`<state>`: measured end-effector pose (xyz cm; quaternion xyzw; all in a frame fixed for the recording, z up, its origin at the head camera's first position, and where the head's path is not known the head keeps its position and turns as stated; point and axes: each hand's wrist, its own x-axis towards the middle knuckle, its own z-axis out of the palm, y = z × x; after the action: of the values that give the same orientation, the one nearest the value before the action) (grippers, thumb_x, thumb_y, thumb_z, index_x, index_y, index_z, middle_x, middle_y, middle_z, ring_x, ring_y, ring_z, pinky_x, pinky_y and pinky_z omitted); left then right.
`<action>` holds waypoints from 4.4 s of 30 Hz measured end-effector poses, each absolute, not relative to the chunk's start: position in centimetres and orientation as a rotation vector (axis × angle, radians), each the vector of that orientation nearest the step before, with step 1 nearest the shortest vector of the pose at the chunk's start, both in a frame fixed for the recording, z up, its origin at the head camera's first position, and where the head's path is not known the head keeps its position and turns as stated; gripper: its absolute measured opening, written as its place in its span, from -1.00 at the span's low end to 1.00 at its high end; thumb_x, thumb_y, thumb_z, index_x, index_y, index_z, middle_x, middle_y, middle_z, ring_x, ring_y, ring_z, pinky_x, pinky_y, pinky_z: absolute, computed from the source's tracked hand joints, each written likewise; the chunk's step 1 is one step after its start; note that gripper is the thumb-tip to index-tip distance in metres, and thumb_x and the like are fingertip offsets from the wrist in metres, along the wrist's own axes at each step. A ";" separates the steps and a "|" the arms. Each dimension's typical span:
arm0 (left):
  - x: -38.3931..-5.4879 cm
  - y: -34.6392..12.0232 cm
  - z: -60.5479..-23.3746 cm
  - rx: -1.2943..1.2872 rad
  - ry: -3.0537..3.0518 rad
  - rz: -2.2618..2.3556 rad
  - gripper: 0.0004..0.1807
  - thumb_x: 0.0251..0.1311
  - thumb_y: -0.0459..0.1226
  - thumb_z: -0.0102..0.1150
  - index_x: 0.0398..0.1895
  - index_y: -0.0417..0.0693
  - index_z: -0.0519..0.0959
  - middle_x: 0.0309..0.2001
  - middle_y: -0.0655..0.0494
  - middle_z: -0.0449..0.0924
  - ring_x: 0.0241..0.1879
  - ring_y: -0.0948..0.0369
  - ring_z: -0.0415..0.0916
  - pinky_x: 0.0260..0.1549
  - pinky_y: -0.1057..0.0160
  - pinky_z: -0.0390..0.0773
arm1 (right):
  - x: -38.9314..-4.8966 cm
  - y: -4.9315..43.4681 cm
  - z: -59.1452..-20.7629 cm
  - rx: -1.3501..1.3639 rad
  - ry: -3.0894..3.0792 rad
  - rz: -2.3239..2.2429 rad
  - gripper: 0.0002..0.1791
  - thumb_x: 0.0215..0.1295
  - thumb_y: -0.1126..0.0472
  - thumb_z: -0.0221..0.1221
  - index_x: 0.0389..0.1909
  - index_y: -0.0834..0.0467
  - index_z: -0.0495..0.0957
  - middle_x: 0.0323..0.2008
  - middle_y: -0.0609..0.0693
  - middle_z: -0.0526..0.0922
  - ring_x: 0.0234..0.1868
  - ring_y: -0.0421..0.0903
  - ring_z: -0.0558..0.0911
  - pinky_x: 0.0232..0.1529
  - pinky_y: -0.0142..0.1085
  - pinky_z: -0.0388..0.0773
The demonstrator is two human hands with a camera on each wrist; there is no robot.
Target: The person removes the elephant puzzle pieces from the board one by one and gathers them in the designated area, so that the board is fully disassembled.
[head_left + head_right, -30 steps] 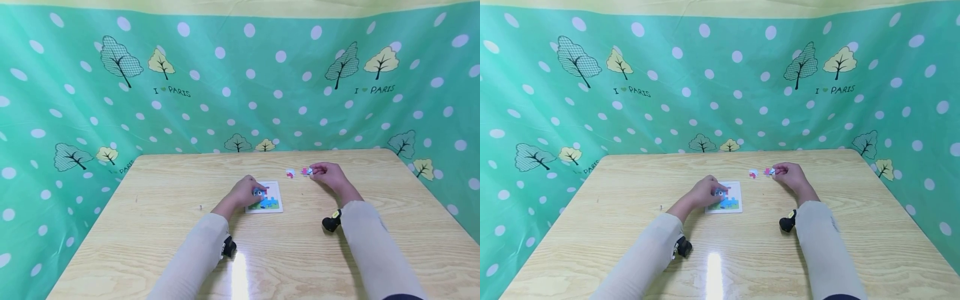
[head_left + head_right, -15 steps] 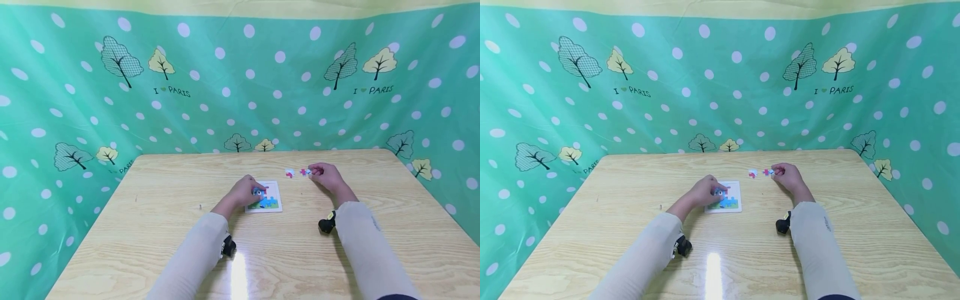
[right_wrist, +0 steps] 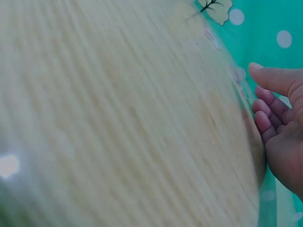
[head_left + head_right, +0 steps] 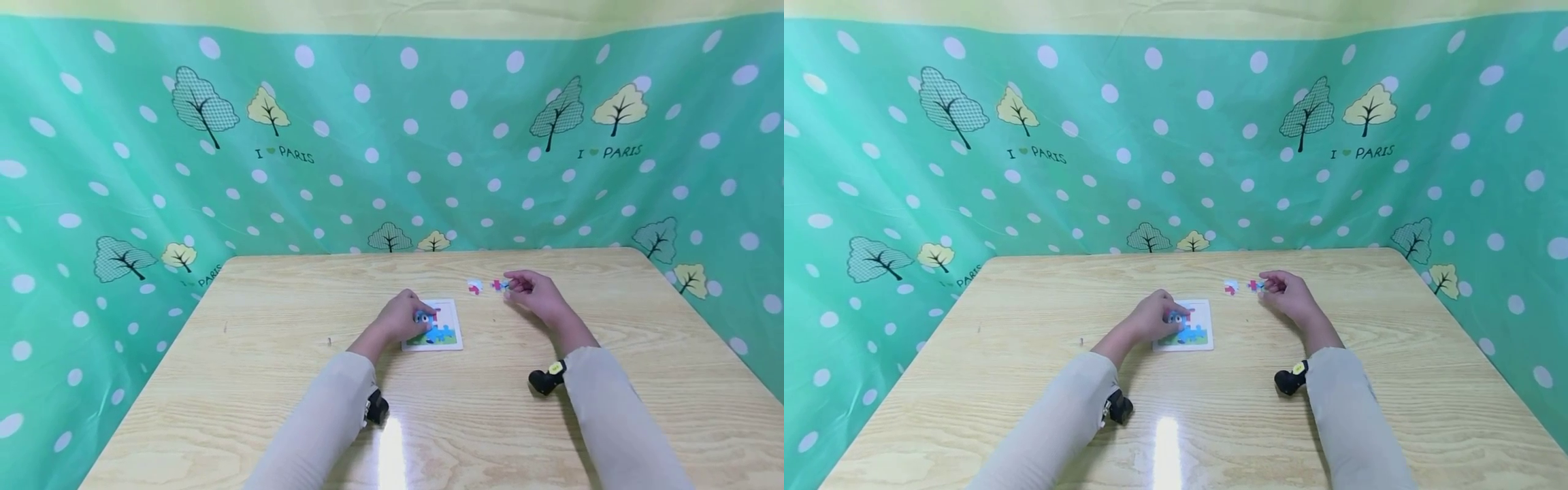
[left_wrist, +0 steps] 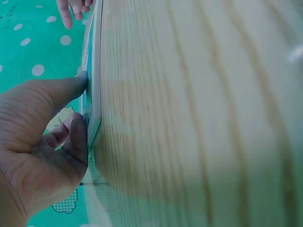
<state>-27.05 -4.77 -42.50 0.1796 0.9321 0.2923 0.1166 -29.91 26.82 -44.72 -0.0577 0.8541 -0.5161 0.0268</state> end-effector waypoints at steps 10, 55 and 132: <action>-26.9 -4.7 -42.6 0.481 2.722 0.890 -0.72 0.21 -0.22 0.32 0.00 0.15 0.71 -0.01 0.10 0.37 -0.13 0.18 0.36 0.00 0.18 0.45 | -28.5 26.2 -44.0 -0.218 2.635 -1.602 -0.47 0.29 0.27 0.26 0.26 0.28 0.41 0.08 0.25 0.48 0.05 0.10 0.47 -0.09 -0.44 0.51; -26.1 -5.0 -42.0 0.982 2.768 0.611 -0.68 0.07 -0.24 0.42 -0.06 0.01 0.72 0.11 0.07 0.58 0.18 0.09 0.45 0.27 0.13 0.31 | -24.0 19.1 -42.5 -0.601 2.650 -1.265 -0.60 0.15 0.27 0.38 0.04 0.17 0.61 -0.06 0.07 0.61 -0.10 -0.02 0.55 -0.06 -0.15 0.52; -26.6 -6.6 -43.1 0.942 2.646 0.764 -0.71 0.19 -0.17 0.35 0.00 0.12 0.69 0.24 0.13 0.43 0.23 0.07 0.28 0.24 0.02 0.26 | -24.5 17.5 -43.3 -0.634 2.419 -1.427 -0.77 0.24 0.47 0.22 -0.09 0.25 0.52 -0.32 0.09 0.56 -0.28 -0.05 0.52 -0.30 -0.36 0.50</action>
<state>-26.63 -6.59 -43.06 0.3214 0.9030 0.2606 0.1154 -24.51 17.53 -43.29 -0.2183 0.8330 -0.4913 0.1306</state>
